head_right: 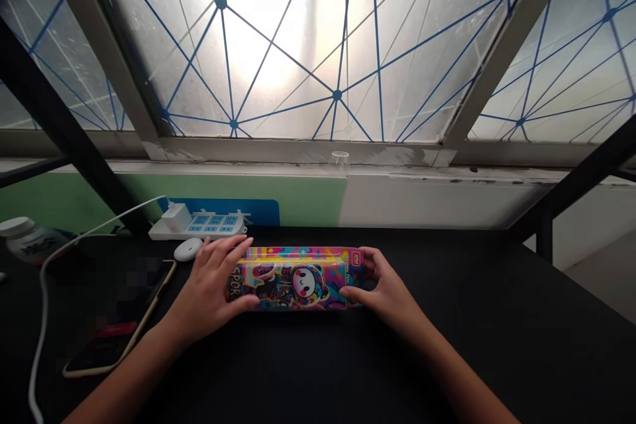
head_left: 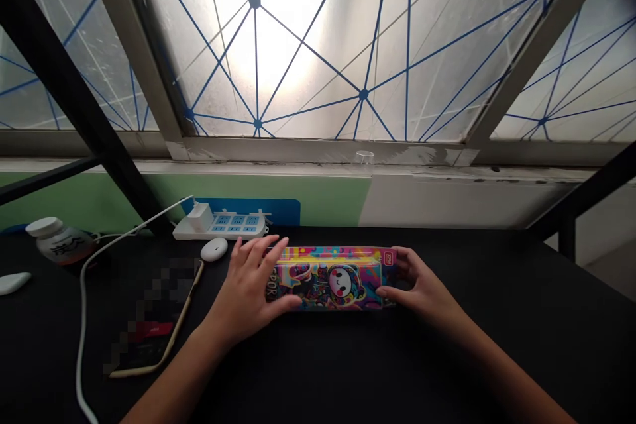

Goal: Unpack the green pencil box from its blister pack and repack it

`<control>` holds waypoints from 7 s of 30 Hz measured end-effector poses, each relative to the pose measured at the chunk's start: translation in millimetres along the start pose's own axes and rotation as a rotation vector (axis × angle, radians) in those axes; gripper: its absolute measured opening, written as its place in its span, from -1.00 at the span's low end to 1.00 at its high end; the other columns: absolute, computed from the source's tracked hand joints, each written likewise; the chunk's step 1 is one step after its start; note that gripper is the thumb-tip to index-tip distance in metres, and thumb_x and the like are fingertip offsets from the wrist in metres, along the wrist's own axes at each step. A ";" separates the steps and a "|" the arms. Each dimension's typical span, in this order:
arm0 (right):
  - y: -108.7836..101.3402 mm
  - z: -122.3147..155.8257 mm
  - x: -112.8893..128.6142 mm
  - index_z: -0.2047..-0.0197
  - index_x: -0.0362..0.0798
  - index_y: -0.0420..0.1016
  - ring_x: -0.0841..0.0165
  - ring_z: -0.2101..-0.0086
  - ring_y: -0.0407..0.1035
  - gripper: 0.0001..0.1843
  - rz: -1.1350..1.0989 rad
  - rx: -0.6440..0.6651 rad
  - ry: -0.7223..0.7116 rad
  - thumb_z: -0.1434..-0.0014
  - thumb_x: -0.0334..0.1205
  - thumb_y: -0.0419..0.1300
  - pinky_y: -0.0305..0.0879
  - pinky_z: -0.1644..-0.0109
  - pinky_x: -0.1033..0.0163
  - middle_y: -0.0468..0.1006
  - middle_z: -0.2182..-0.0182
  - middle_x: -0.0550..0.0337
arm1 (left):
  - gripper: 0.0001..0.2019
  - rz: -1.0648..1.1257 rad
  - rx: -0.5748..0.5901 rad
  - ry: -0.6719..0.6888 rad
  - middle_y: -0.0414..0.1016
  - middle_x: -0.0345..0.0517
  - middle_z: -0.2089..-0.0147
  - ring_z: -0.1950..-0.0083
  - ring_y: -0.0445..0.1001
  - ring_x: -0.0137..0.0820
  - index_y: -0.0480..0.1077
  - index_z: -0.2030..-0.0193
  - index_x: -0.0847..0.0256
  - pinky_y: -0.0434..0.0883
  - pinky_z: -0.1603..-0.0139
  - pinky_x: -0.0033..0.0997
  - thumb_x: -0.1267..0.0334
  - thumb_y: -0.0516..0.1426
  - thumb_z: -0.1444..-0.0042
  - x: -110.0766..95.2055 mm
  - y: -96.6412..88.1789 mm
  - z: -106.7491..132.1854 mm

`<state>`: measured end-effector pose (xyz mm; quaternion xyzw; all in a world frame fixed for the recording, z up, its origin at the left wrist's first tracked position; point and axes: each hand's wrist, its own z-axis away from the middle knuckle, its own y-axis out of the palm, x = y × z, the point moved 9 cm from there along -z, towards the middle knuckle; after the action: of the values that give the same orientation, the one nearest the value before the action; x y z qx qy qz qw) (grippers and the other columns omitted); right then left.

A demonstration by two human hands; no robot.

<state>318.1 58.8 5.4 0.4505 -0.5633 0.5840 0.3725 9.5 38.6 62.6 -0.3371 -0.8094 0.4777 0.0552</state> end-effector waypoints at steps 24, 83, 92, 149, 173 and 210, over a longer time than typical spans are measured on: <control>73.4 25.9 33.9 -0.42 0.09 0.18 -0.05 -0.36 0.02 -0.31 1.078 0.225 -0.499 -0.30 0.07 0.19 -0.03 -0.34 -0.40 0.15 -0.41 -0.04 | -0.11 -0.150 0.327 -0.024 0.16 0.19 -0.45 -0.42 0.16 0.10 0.09 -0.46 0.15 0.12 -0.36 0.25 -0.26 0.21 -0.11 -1.6 42.5 7.0; 58.0 65.3 70.2 -0.52 0.13 -0.22 0.16 -0.27 0.26 -0.20 1.174 0.060 -0.863 -0.30 -0.47 -0.09 0.23 -0.31 -0.01 0.30 -0.33 0.15 | -0.34 -0.109 0.417 -0.278 -0.04 0.11 -0.53 -0.54 -0.09 -0.12 0.12 -0.46 0.22 0.00 -0.45 0.08 -0.15 -0.16 -0.40 52.4 45.8 9.2; 220.5 95.9 72.2 -0.42 -0.14 0.15 -0.11 -0.23 0.28 -0.36 1.026 0.540 -0.816 -0.35 -0.10 0.07 0.33 -0.21 -0.16 0.33 -0.30 -0.16 | -0.35 -0.150 0.370 -0.277 -0.04 0.19 -0.52 -0.53 -0.07 -0.09 0.12 -0.45 0.30 0.04 -0.44 0.09 -0.10 -0.18 -0.42 32.1 55.2 4.6; 93.0 -86.4 46.2 -0.10 -0.02 0.54 0.09 0.05 0.42 -0.31 0.854 0.420 -0.267 0.02 0.19 0.42 0.40 -0.02 0.10 0.44 0.07 0.00 | -0.39 -0.153 0.290 -0.221 0.13 0.11 -0.48 -0.49 0.07 -0.05 0.16 -0.43 0.23 0.10 -0.41 0.14 -0.10 -0.09 -0.39 32.7 46.6 2.1; 54.4 98.8 97.5 -0.29 0.02 0.33 0.20 0.06 0.41 -0.49 0.921 -0.165 -0.942 -0.31 -0.46 0.11 0.31 -0.18 0.02 0.54 0.10 0.05 | -0.65 -0.088 -0.207 0.182 0.54 0.01 -0.02 -0.09 0.45 -0.20 0.40 -0.15 0.16 0.26 -0.30 0.02 0.49 0.18 -0.24 -56.4 -52.8 63.1; 28.0 77.5 13.0 -0.22 0.22 0.43 0.00 -0.15 0.38 -0.43 0.336 0.195 -0.328 -0.25 0.28 0.13 0.38 -0.18 -0.07 0.46 -0.19 0.00 | -0.41 0.180 0.109 -0.500 0.50 0.04 -0.17 -0.19 0.44 0.02 0.32 -0.29 0.01 0.38 -0.21 0.08 -0.16 0.16 -0.18 4.6 8.6 113.4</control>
<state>295.9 -21.6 5.5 0.4731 -0.6242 0.6083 0.1284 -36.4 -39.4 -6.3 -0.2759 -0.7377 0.5921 -0.1708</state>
